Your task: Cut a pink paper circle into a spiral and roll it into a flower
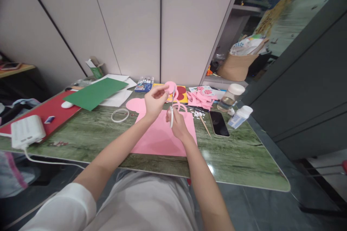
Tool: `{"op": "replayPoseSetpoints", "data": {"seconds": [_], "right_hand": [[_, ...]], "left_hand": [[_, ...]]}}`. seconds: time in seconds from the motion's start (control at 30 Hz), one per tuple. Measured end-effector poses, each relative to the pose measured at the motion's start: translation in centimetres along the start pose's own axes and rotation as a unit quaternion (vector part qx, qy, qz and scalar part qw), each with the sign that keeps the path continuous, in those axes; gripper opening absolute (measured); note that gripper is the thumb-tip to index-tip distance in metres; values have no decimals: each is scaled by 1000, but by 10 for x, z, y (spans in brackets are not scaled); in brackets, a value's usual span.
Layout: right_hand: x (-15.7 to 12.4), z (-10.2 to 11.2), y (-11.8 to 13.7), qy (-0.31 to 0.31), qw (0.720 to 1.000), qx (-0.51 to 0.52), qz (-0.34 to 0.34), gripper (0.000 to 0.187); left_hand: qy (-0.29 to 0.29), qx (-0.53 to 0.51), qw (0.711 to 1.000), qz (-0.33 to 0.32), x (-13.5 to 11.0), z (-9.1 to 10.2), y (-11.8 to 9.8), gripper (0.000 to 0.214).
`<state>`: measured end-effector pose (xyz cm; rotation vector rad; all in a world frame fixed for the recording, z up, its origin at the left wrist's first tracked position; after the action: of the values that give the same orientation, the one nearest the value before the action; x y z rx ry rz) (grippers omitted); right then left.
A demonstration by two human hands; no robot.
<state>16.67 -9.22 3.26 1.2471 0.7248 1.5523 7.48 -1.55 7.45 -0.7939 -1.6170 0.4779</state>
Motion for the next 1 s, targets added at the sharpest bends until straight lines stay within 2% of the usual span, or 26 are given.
{"op": "replayPoseSetpoints", "data": {"seconds": [0.3, 0.73, 1.0], "right_hand": [[0, 0, -1, 3, 1000, -8, -4, 35], [1, -1, -2, 9, 1000, -15, -2, 32], [1, 1, -5, 3, 1000, -2, 1, 31]], "left_hand": [[-13, -11, 1000, 7, 4, 3, -5, 12], [-30, 4, 999, -15, 6, 4, -9, 20], [8, 1, 1000, -28, 6, 4, -5, 18]]}}
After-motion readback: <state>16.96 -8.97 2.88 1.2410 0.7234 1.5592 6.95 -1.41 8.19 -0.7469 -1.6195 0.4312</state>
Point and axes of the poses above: each hand's wrist, its own x-axis towards the middle knuckle, its own z-axis out of the back of the hand, y = z × x, the point moved 2 cm from there along x, towards the middle knuckle, and after that the axes turned 2 degrees about -z, right-handed, at the moved point
